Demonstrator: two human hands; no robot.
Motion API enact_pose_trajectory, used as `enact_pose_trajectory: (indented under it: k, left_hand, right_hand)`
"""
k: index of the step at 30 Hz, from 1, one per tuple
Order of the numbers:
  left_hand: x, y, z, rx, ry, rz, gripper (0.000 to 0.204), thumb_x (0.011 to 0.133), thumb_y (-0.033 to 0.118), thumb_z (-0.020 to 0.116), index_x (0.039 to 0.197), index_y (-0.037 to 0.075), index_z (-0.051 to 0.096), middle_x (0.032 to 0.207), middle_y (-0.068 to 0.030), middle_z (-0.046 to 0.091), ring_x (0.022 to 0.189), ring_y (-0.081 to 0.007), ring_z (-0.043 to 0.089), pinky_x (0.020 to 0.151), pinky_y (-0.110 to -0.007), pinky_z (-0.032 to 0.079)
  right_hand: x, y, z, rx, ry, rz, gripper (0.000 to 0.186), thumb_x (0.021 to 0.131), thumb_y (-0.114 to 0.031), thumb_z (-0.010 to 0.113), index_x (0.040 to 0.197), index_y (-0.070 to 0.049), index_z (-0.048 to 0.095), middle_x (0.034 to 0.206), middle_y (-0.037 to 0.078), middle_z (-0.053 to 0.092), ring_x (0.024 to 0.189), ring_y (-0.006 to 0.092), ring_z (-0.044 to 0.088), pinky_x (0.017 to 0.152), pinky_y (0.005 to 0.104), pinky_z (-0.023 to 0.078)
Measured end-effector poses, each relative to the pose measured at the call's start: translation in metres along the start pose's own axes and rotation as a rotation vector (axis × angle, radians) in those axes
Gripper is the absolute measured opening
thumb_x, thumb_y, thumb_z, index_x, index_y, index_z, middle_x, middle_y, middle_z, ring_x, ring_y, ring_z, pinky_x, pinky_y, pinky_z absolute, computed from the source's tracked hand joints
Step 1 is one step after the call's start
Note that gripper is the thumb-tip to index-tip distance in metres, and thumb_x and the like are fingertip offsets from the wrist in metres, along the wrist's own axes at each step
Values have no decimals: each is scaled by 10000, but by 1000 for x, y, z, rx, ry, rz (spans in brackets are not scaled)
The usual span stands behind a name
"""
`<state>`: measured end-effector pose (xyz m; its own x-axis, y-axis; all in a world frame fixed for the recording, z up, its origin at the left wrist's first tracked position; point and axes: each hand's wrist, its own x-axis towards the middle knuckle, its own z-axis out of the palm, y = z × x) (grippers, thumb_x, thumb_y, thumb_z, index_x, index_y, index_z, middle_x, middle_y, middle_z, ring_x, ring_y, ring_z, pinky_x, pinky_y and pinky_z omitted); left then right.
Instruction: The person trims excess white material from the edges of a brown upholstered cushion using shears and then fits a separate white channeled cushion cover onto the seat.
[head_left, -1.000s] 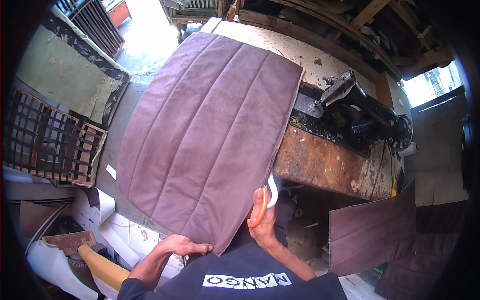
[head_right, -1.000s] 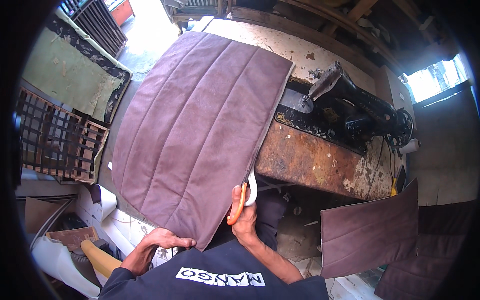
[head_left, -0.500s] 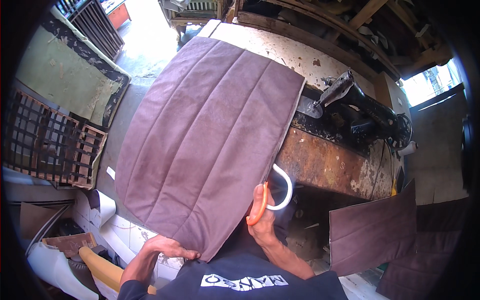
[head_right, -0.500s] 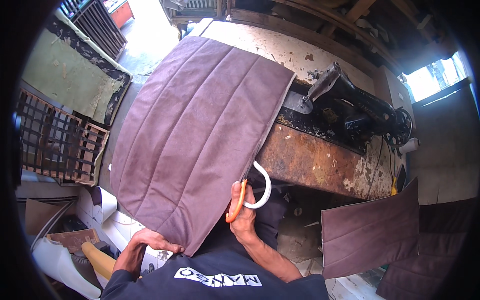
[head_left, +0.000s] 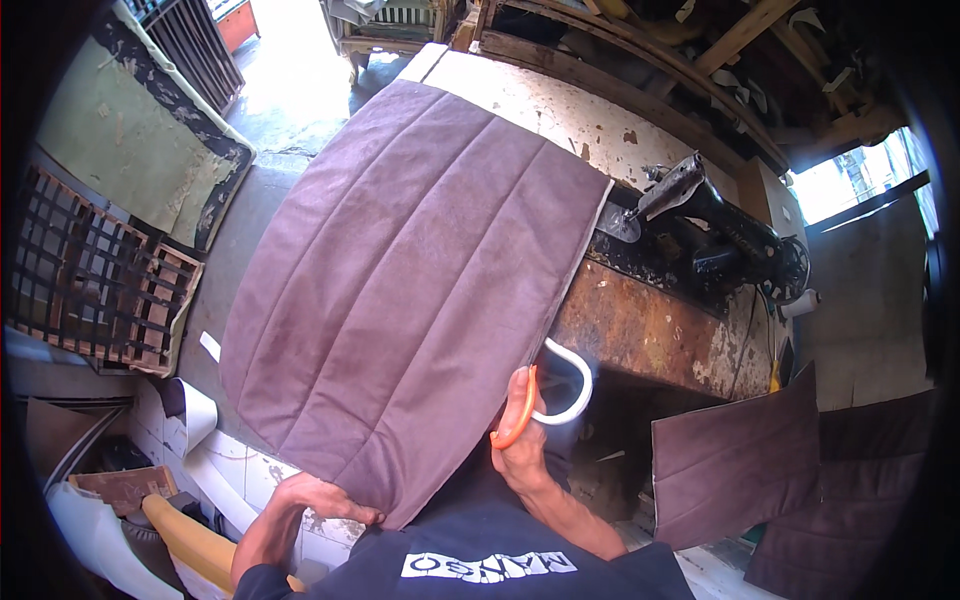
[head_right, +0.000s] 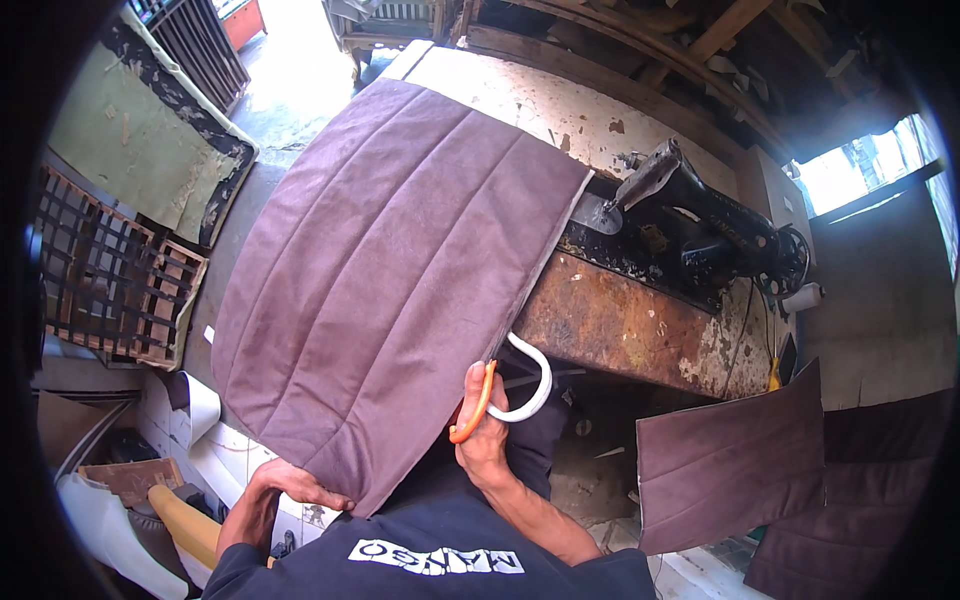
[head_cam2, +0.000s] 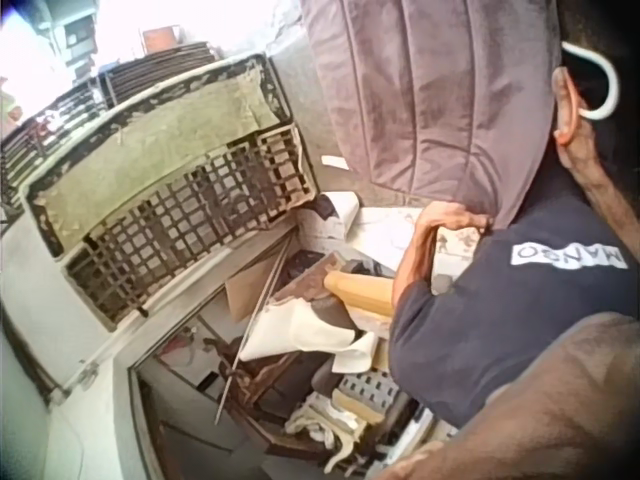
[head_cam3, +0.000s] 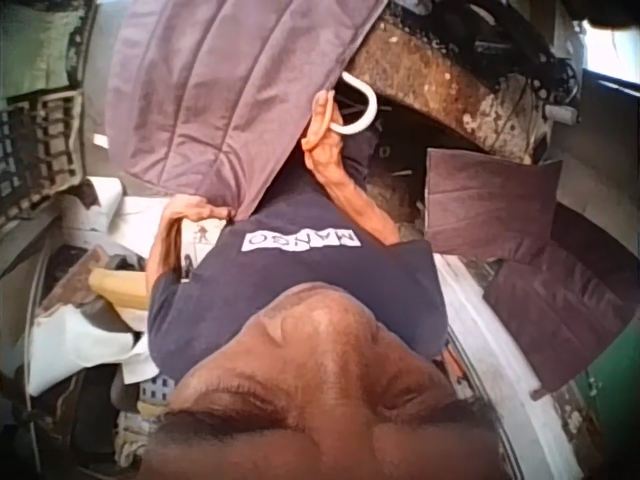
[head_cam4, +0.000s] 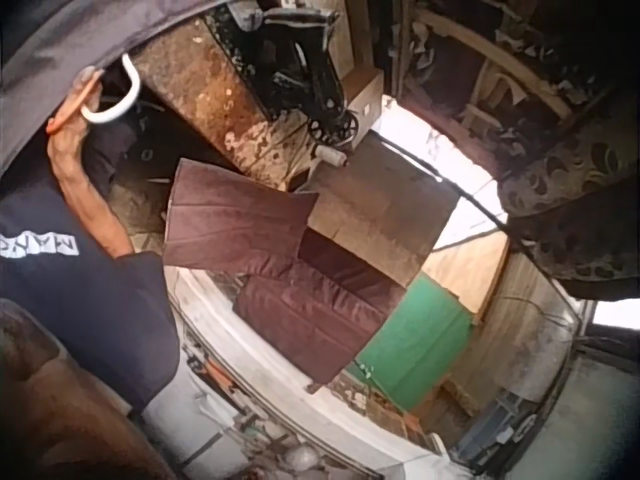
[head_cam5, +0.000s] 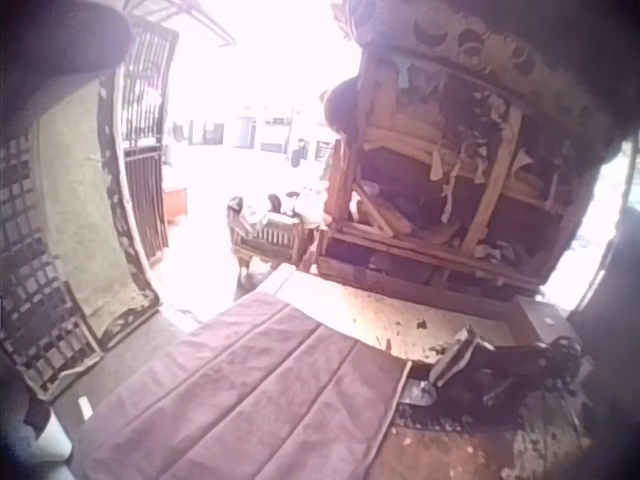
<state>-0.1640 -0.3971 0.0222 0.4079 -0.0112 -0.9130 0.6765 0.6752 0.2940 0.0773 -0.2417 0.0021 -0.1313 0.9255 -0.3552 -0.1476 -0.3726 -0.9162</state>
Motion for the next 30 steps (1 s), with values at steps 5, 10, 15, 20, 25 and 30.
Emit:
enact_pose_trajectory:
  k: [5,10,15,20,25,30]
  left_hand:
    - [32,-41,6,99,99,-89,477,1010,509,643,1321,161,735,1310,46,730,1235,-85,632,1094,-237,430]
    - [31,-52,3,74,41,19,777,871,762,618,1343,153,715,1435,-102,650,1345,-229,574,1138,-307,401]
    - [60,-91,8,41,-18,59,684,906,721,604,1341,206,721,1423,-46,664,1329,-195,581,1136,-294,398]
    - [53,-93,10,75,-22,67,624,944,678,586,1345,218,717,1421,-22,667,1326,-192,583,1136,-289,396]
    - [76,-139,13,-15,-75,119,579,949,654,603,1350,251,714,1425,-15,664,1331,-188,583,1132,-295,404]
    - [101,-166,6,-46,-58,-26,580,941,646,625,1352,246,713,1419,-6,669,1320,-191,595,1122,-304,419]
  right_hand:
    - [1,4,2,-44,29,-49,350,1107,-412,522,880,-148,488,644,-87,349,477,8,276,414,216,226]
    - [1,4,5,-9,23,-48,360,1103,-420,528,877,-144,483,645,-86,352,488,11,291,424,218,234]
    - [7,15,2,8,43,-67,385,1099,-428,536,848,-142,477,655,-81,358,500,15,302,431,224,242]
    - [14,16,-1,-2,48,-77,408,1095,-452,536,853,-126,495,681,-71,382,543,20,334,465,230,276]
    - [12,11,-5,105,-17,31,435,1138,-429,426,1144,-20,575,1097,38,607,1032,106,549,945,263,450]
    - [10,-1,12,189,44,34,386,1091,-445,547,910,-107,506,674,-64,392,521,31,352,442,242,298]
